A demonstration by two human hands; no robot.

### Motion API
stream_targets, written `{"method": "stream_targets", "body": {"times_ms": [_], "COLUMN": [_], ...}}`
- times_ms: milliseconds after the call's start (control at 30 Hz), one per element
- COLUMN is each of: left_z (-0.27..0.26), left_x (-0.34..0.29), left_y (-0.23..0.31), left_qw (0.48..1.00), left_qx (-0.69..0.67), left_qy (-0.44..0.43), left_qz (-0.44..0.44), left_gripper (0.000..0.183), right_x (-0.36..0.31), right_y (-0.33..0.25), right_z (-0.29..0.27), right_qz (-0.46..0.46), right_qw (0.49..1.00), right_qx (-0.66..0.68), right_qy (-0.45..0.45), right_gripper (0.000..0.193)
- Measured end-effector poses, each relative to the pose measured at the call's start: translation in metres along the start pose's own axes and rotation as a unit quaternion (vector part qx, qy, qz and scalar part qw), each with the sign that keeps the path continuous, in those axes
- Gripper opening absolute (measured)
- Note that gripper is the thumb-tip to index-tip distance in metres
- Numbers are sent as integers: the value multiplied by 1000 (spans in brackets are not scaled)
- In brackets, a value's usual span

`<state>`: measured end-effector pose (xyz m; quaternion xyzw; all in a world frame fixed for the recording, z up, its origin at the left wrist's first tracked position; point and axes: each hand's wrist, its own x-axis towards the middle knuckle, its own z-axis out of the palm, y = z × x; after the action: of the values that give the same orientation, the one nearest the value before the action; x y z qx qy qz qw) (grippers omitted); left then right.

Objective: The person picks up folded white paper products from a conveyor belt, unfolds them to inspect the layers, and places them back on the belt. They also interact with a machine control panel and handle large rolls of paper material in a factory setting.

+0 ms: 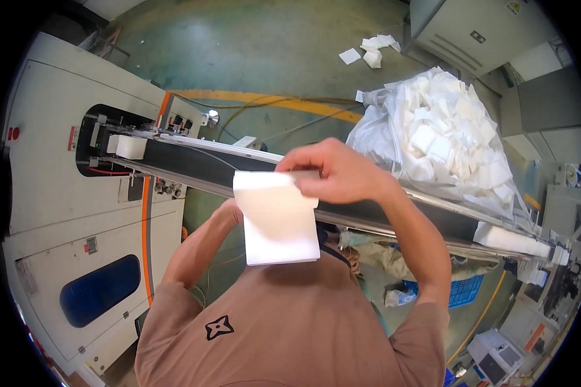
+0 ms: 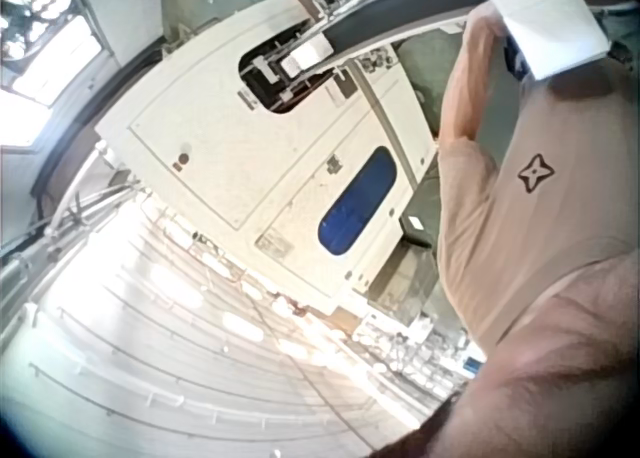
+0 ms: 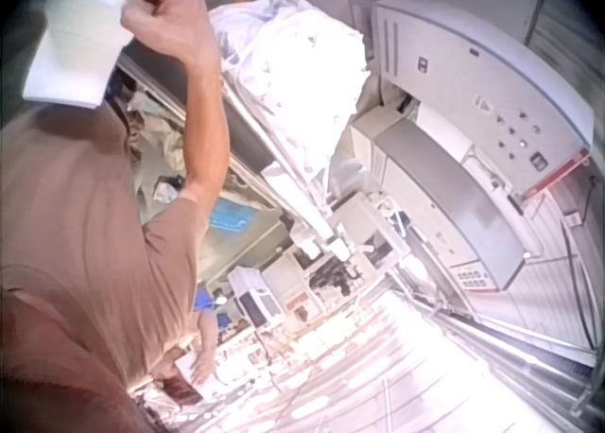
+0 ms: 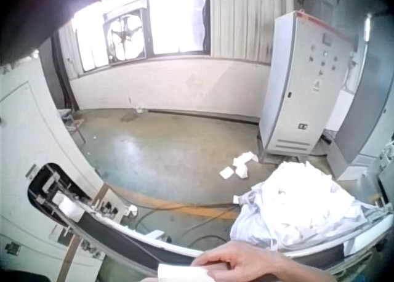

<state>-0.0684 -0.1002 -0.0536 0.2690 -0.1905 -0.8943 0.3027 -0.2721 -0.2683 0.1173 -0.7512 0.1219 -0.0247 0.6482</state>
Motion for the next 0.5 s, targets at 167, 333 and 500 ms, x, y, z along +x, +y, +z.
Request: {"method": "stream_targets", "body": {"times_ms": [167,333,500], "left_z": [32,44,37], "left_x": [-5,3,31], "left_y": [43,41,3], "left_qw": [986,979,927], "left_qx": [-154,-4,67], "left_qy": [-34,174,194], "left_qz": [-57,111,315], "left_gripper": [60,64,65], "right_x": [-26,-45,-39], "right_y": [-22,46,105], "right_z": [18,83,139], "right_qz": [-107,-28,36], "right_qw": [972,919,856], "right_qx": [-208,18,353], "right_qy": [26,394,377], "right_gripper": [32,81,90]}}
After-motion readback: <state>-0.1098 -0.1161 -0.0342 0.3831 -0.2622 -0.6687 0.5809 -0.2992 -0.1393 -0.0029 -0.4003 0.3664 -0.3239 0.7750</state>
